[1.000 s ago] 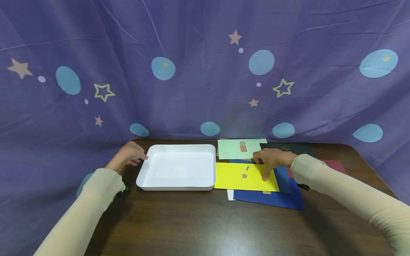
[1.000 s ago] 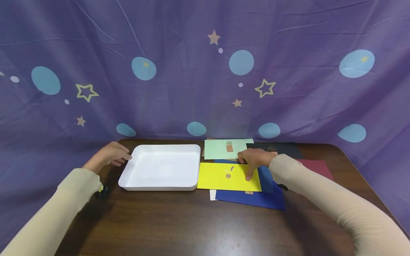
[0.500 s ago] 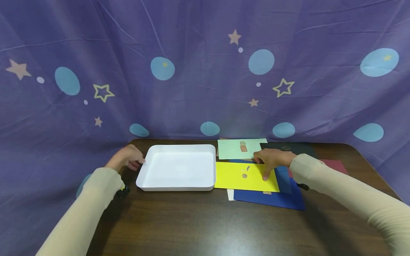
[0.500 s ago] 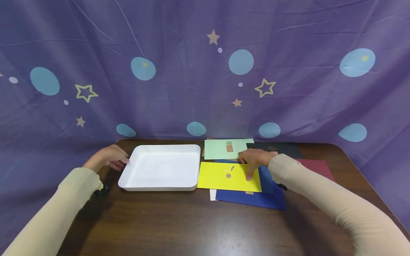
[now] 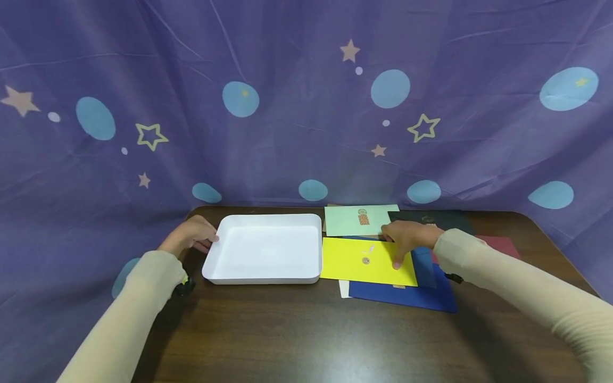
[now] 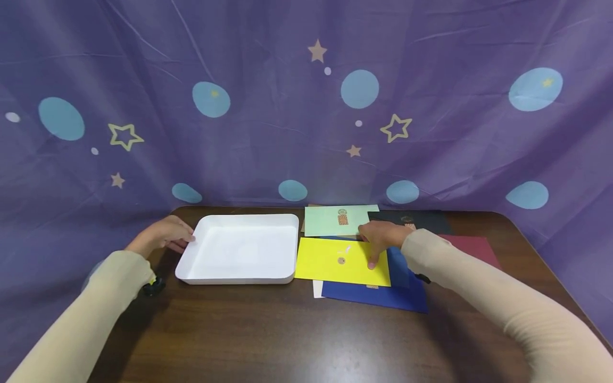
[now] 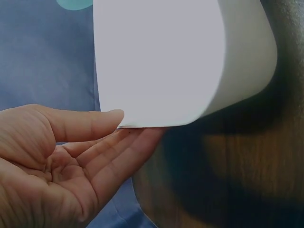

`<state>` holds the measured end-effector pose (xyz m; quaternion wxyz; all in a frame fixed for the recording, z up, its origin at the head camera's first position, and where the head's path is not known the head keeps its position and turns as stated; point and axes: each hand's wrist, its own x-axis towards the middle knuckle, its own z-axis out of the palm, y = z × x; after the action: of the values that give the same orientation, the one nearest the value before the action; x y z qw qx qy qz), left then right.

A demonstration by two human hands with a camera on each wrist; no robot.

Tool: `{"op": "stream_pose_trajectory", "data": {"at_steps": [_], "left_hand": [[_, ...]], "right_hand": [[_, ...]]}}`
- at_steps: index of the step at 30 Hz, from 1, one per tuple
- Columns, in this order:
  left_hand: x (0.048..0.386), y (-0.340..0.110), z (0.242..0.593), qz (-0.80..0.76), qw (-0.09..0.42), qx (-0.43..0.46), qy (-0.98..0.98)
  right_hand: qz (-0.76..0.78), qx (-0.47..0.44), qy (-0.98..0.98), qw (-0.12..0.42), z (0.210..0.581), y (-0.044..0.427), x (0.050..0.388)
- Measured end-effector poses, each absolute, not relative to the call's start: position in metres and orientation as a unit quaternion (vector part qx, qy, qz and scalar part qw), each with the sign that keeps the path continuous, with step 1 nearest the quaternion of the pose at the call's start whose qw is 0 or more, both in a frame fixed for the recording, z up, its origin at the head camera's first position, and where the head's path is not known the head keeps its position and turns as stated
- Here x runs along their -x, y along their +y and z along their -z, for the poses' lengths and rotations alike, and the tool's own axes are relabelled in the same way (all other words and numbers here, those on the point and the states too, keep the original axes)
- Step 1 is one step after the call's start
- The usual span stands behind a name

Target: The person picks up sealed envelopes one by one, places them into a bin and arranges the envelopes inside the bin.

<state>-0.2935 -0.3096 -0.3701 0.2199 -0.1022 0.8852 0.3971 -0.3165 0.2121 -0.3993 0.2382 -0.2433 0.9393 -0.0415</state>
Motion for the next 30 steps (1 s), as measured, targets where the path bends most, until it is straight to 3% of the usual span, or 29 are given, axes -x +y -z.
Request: {"op": "stream_pose_trajectory", "data": {"at_steps": [19,30], "left_hand": [[0.293,-0.307,0.376,-0.395,0.18,0.105,0.895],[0.294,-0.305,0.376,-0.392,0.18,0.11,0.896]], "right_hand": [[0.135,0.274,0.92,0.247,0.385,0.226,0.313],[0.257,0.245,0.859,0.369,0.366,0.241,0.319]]}}
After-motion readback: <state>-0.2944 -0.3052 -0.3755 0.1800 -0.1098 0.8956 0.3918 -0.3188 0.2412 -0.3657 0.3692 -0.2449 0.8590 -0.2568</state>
